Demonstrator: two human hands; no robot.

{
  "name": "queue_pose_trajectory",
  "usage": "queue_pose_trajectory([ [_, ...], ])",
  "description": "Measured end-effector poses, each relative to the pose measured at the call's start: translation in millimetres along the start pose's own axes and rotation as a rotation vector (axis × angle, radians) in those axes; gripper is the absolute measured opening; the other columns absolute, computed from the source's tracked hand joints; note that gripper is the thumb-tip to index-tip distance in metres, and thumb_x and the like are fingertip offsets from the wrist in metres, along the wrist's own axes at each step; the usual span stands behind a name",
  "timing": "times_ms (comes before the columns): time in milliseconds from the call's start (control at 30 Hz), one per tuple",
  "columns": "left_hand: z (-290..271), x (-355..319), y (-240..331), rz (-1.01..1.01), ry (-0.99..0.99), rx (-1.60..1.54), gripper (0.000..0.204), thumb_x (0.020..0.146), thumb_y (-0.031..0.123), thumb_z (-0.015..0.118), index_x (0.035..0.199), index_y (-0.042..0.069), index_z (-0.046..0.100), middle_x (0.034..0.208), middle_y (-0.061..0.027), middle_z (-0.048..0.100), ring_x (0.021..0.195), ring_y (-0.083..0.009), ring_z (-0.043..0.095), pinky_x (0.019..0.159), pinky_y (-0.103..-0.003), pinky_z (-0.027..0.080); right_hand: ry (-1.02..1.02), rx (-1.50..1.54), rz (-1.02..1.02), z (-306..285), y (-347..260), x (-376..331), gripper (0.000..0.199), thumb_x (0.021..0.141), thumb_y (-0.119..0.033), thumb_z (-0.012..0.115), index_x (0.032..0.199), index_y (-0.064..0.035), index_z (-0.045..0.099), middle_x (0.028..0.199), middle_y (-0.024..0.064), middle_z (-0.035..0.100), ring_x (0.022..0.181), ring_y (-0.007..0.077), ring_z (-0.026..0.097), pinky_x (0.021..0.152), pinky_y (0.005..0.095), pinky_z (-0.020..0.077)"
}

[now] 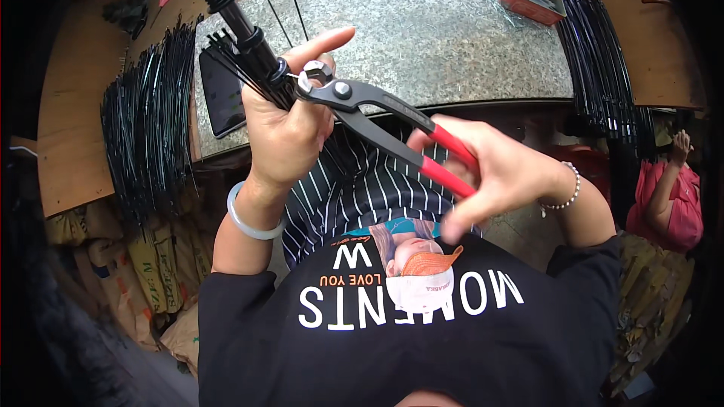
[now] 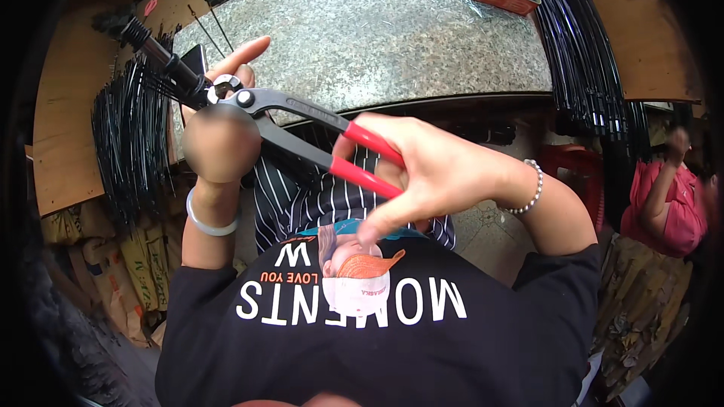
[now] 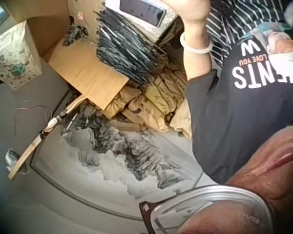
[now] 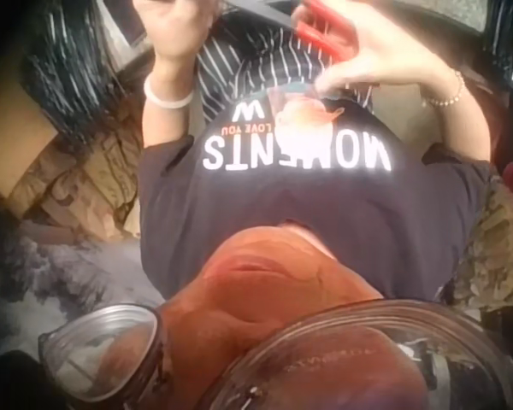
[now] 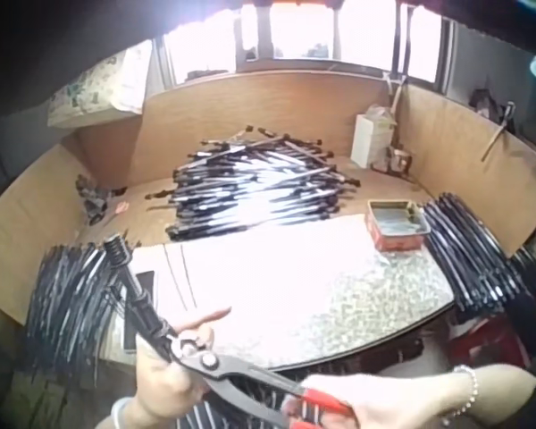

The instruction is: The person assembles umbrella frames by threading ribs onto a wire, fastening them to an umbrella shaft mechanism, and cutting the wire with pliers. The person also bundles assembled ribs with a plastic strap and threads additional ribs onto wire.

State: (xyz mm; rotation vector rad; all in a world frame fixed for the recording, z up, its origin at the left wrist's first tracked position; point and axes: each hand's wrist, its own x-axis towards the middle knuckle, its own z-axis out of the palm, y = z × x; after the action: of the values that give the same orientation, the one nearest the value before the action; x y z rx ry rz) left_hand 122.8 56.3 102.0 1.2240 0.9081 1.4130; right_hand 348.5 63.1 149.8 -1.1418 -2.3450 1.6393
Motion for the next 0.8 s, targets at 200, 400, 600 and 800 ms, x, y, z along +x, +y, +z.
queue_pose_trajectory([
  [200,3,1,3,-0.084,0.065,0.003,0.027,0.092,0.007,0.046,0.113,-0.008,0.056,0.05,0.007,0.041,0.04,0.0014,0.033,0.036,-0.016,0.026,0.294,-0.121,-0.376,18,20,3,0.062,0.079,-0.006,0.062,0.134,-0.0003,0.034,0.098,0.016,0.05,0.08,0.0231,0.051,0.075,0.0318,0.0448],
  [400,6,0,0,-0.071,0.075,0.026,0.026,0.092,0.006,0.046,0.113,-0.006,0.056,0.048,0.0074,0.04,0.039,0.0015,0.032,0.036,-0.016,0.024,0.268,-0.277,-0.333,11,26,12,0.054,0.084,-0.01,0.056,0.134,-0.0024,0.036,0.095,0.0136,0.054,0.082,0.0272,0.054,0.074,0.034,0.0451],
  [600,8,-2,2,-0.071,0.051,0.061,0.024,0.09,0.004,0.047,0.11,-0.004,0.06,0.049,0.008,0.042,0.04,0.0018,0.032,0.037,-0.016,0.023,0.467,-0.339,-0.454,14,42,12,0.037,0.086,-0.017,0.057,0.12,-0.0024,0.049,0.087,0.0166,0.058,0.08,0.0316,0.059,0.068,0.0384,0.046],
  [800,-2,-2,-1,-0.001,-0.076,0.443,0.033,0.093,0.008,0.044,0.12,-0.009,0.048,0.052,0.0061,0.04,0.037,0.0,0.032,0.033,-0.016,0.027,0.28,-0.534,-0.088,-10,17,-2,0.026,0.085,-0.024,0.059,0.097,-0.0016,0.052,0.072,0.0172,0.057,0.069,0.0372,0.058,0.062,0.0405,0.0456],
])
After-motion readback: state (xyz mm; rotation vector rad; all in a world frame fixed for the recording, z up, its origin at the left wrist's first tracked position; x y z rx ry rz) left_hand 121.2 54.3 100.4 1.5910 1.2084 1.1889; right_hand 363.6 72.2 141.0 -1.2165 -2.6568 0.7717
